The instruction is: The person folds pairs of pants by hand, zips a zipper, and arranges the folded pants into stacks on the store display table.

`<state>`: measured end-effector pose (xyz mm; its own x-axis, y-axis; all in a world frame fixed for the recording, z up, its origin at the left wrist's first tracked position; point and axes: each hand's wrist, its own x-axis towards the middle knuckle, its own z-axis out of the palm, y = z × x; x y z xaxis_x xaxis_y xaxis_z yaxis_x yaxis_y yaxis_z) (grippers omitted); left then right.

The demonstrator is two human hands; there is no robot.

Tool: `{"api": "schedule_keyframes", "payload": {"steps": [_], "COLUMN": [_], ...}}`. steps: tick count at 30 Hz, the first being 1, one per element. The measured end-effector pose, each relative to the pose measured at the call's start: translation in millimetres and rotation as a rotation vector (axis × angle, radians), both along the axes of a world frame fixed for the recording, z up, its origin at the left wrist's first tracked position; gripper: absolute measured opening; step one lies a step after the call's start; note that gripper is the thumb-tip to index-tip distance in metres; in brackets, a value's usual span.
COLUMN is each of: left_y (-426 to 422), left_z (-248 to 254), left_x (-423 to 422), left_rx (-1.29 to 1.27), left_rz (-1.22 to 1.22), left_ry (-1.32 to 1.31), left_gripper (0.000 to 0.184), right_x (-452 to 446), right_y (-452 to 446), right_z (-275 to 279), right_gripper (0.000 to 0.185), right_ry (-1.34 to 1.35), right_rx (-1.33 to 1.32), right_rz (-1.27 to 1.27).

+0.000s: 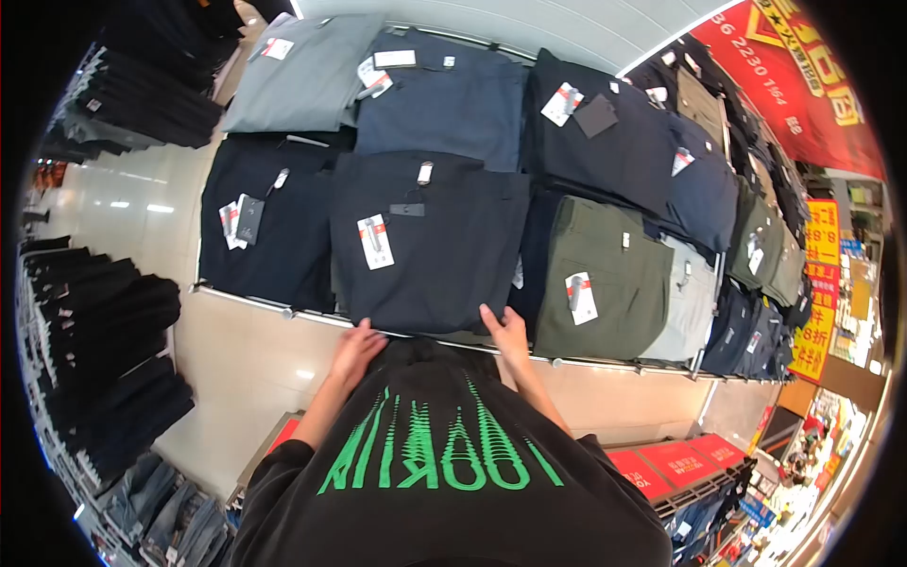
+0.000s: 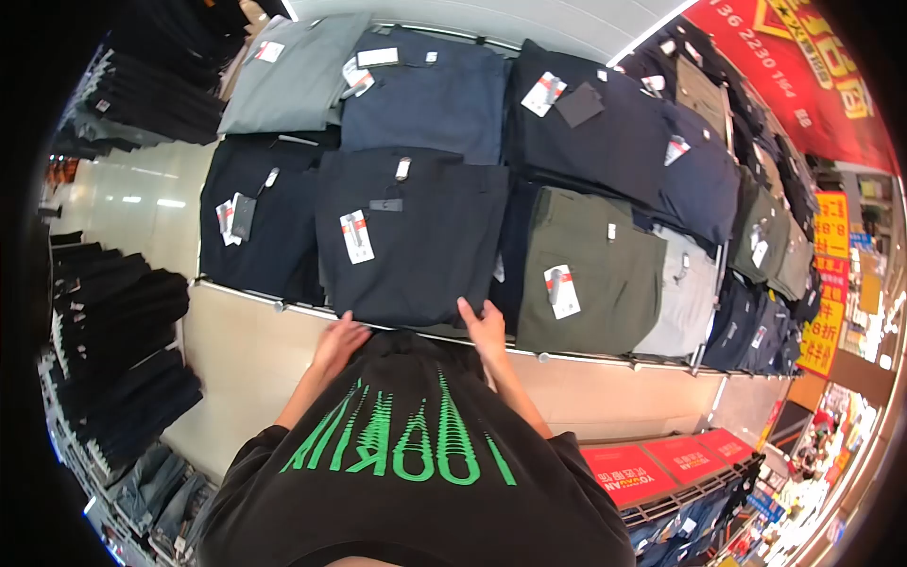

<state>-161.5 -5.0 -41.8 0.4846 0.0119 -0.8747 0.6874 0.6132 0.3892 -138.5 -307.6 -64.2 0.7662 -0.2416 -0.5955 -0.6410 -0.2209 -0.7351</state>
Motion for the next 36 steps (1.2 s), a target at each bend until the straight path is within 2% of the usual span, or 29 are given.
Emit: {"api": "schedule_keyframes", "payload": {"steps": [1,3,4,5,7,10,11,13,15,17,19,21,22,23,26,29,30,33,36], "left_y": [-5.1,-14.7,-19.3,-24.1,-33.3,-34.5,-35.2,-32.0,-29.7,-22.4,-10.8,-0.6,4.8,11.2,25.2,34.8,35.3,25.0,3.5], "left_z": [-2.9,-7.7,-10.6,-13.7,-20.7,-26.7,-25.9,-22.7,-11.1,-12.7,-18.9,-21.0,-20.7,-21.2,-9.6,-3.6,0.2,-6.2,-10.4], "left_x": [-2.1,4.5,6.4,5.1,6.5,6.0,6.0,8.2,14.9,20.8,24.7,29.3,33.4,40.0,67.0,102.2,113.1,143.4,147.6], "left_rx": [-0.162,-0.371,-0.48,-0.446,-0.387,-0.313,-0.256,-0.281,-0.339,-0.253,-0.339,-0.433,-0.478,-0.5,-0.54,-0.551,-0.44,-0.204,-0.129], "left_rz": [-0.031,-0.072,-0.097,-0.066,-0.008,0.024,0.097,0.208,0.345,0.416,0.581,0.625,0.646,0.564,0.321,0.006,-0.064,-0.283,-0.422], "left_ry": [0.02,0.009,0.003,-0.007,-0.034,0.005,0.017,-0.085,-0.24,-0.43,-0.366,-0.344,-0.331,-0.36,-0.41,-0.439,-0.342,-0.257,-0.25], "left_gripper": [0.056,0.055,0.055,0.055,0.055,0.053,0.052,0.049,0.047,0.042,0.048,0.059,0.065,0.07,0.084,0.088,0.09,0.084,0.067], "right_x": [10.4,26.5,36.6,47.0,59.0,75.7,83.8,98.9,118.9,138.3,152.7,151.2,150.7,151.8,156.2,148.5,145.7,134.4,118.3], "right_y": [-1.9,1.9,6.8,10.8,13.8,15.4,13.8,10.5,10.4,14.3,23.4,41.8,48.9,51.8,47.2,38.7,34.7,26.1,29.7], "right_z": [10.7,24.8,37.6,57.2,61.6,65.8,66.7,67.8,66.5,61.9,57.1,46.7,43.8,41.5,31.5,41.0,44.2,49.3,50.6], "right_gripper": [0.042,0.039,0.043,0.049,0.052,0.047,0.045,0.04,0.041,0.042,0.043,0.046,0.044,0.042,0.041,0.046,0.045,0.045,0.046], "right_ry": [0.074,0.06,0.05,0.122,0.132,0.201,0.232,0.297,0.28,0.287,0.325,0.096,0.1,0.104,0.224,0.164,0.173,0.145,-0.027], "right_rx": [0.261,0.524,0.638,0.749,0.88,0.871,0.879,0.89,0.981,1.06,1.125,0.755,0.648,0.54,0.614,0.68,0.691,0.697,0.592], "right_rz": [0.043,-0.039,-0.113,-0.153,-0.224,-0.278,-0.226,-0.136,-0.201,-0.242,-0.265,-0.153,-0.166,-0.18,-0.216,-0.159,-0.144,-0.124,-0.142]}}
